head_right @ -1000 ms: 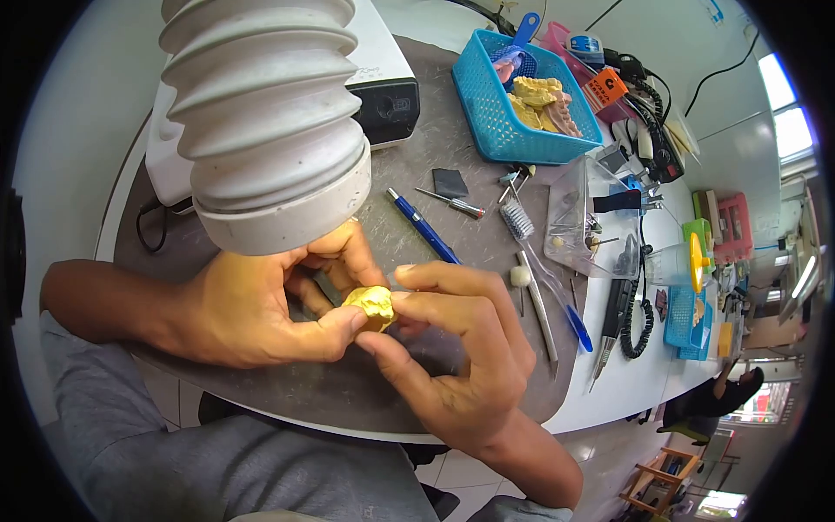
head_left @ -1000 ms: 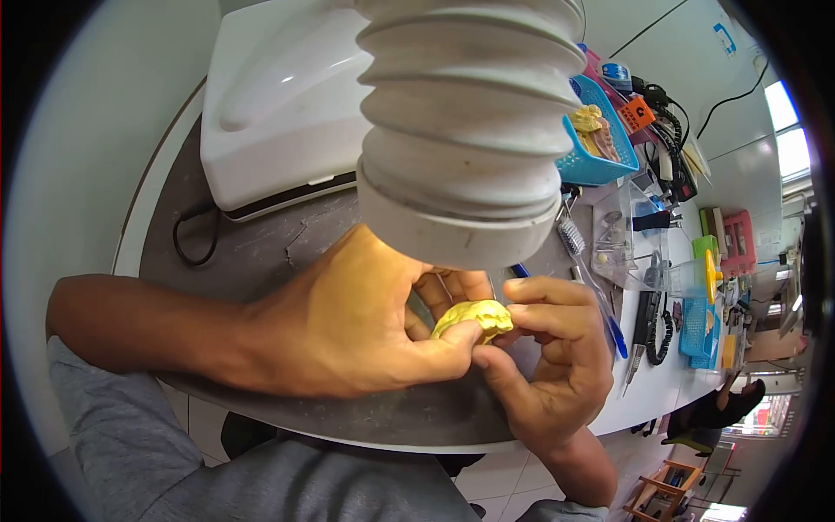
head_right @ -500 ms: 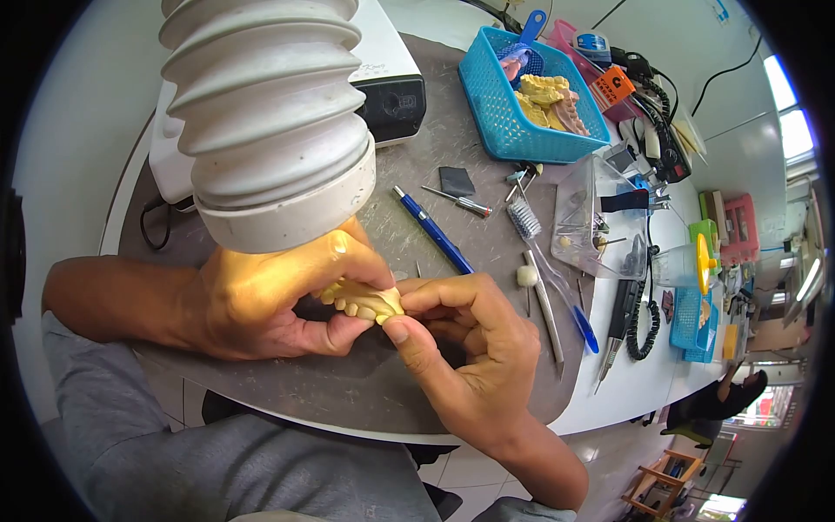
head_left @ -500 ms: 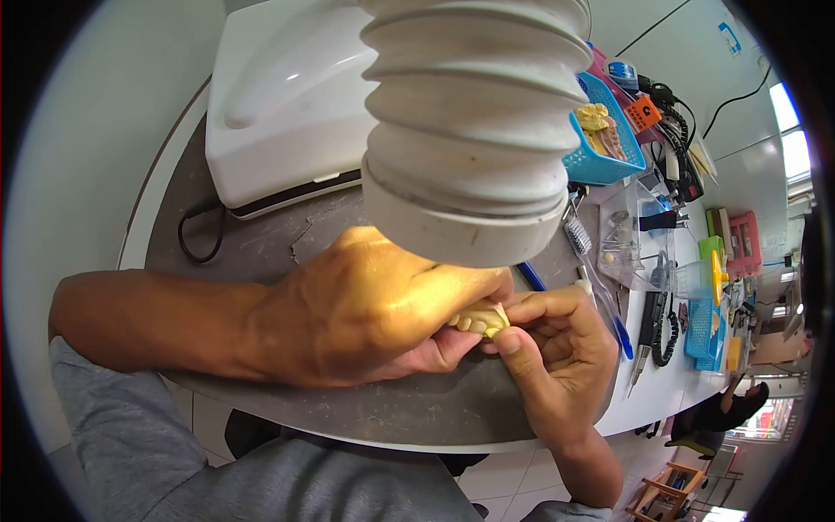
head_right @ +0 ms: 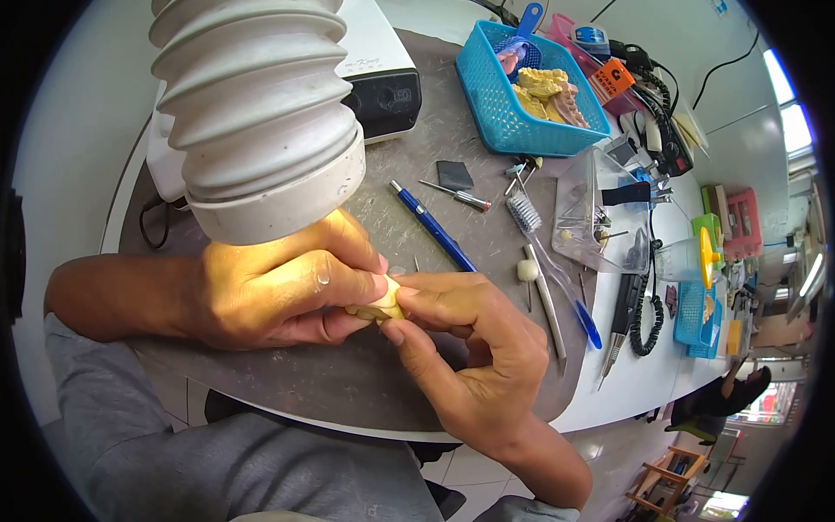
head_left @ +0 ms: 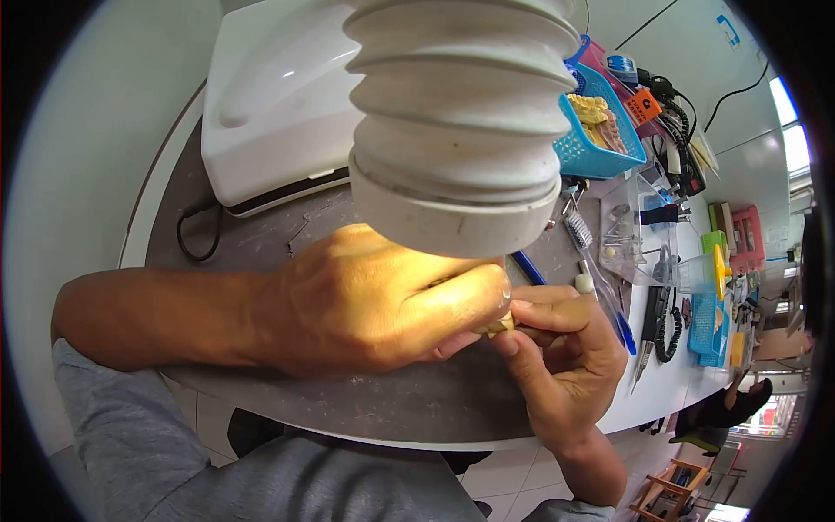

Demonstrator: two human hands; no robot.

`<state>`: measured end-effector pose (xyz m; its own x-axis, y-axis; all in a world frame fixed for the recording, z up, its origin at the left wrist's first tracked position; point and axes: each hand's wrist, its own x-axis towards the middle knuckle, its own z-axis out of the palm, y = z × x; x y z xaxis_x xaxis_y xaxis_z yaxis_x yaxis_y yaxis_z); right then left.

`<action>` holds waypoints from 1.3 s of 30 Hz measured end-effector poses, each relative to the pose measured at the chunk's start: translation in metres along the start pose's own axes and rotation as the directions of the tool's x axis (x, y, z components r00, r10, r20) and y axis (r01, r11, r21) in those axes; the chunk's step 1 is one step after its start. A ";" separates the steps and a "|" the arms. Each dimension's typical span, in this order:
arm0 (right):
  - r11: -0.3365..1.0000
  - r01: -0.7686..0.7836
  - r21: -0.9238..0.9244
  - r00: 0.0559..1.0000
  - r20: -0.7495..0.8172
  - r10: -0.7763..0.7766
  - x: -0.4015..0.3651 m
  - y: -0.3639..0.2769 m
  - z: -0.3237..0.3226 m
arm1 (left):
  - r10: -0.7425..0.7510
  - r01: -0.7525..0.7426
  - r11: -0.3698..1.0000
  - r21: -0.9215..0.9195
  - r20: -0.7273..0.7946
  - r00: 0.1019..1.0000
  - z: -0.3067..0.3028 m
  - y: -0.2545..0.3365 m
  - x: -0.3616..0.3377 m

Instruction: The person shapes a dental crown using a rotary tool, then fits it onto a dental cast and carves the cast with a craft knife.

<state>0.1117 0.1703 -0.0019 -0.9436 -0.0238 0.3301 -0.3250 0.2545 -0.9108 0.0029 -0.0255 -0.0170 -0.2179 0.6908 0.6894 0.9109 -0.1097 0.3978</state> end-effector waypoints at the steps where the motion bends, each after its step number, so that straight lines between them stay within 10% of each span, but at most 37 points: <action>1: 1.000 -0.022 -0.008 1.000 -0.007 0.022 0.000 -0.001 0.001 | -0.001 0.001 1.000 0.000 0.001 1.000 -0.002 0.000 0.000; 7: 0.997 -0.001 -0.072 1.000 -0.004 0.001 -0.001 -0.001 0.000 | 0.036 -0.037 0.999 -0.006 -0.012 0.999 -0.002 0.003 0.002; 10: 0.994 0.074 -0.083 0.997 -0.025 -0.076 -0.001 0.004 0.000 | -0.180 0.186 0.976 -0.113 0.064 0.982 -0.006 0.013 0.002; 12: 0.988 0.079 -0.136 0.996 -0.040 -0.085 0.000 -0.001 0.004 | -0.537 0.506 0.677 -0.534 0.110 0.836 -0.001 0.017 0.002; 14: 0.979 0.084 -0.188 0.994 -0.055 -0.096 0.002 -0.002 0.005 | -0.559 0.535 0.517 -0.668 0.210 0.802 -0.001 0.015 0.003; 16: 0.958 0.030 -0.285 1.000 0.009 -0.029 0.003 -0.001 0.000 | -0.613 0.581 0.040 -0.813 0.439 0.657 0.000 0.010 0.006; 21: 0.960 0.057 -0.274 0.994 0.100 -0.031 0.027 -0.010 -0.013 | -0.549 0.647 -0.122 -0.753 0.594 0.588 -0.020 0.004 0.016; 30: 0.980 -0.199 -0.008 0.980 0.008 0.199 0.033 -0.001 -0.007 | -0.493 0.504 -0.117 -0.856 0.491 0.718 -0.014 -0.012 0.007; 38: 0.849 0.169 -0.501 0.983 0.144 -0.111 0.035 0.004 -0.006 | -0.516 0.359 0.498 -0.790 0.064 0.854 0.018 -0.027 -0.020; 39: 0.857 0.159 -0.491 0.985 0.137 -0.105 0.034 0.004 -0.006 | -0.547 0.416 0.323 -0.850 0.191 0.815 0.001 -0.016 -0.020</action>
<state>0.0788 0.1762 0.0075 -0.9041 -0.1827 0.3864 -0.3982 0.6886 -0.6060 -0.0071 -0.0365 -0.0383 -0.6087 0.7597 0.2287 -0.0943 -0.3554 0.9299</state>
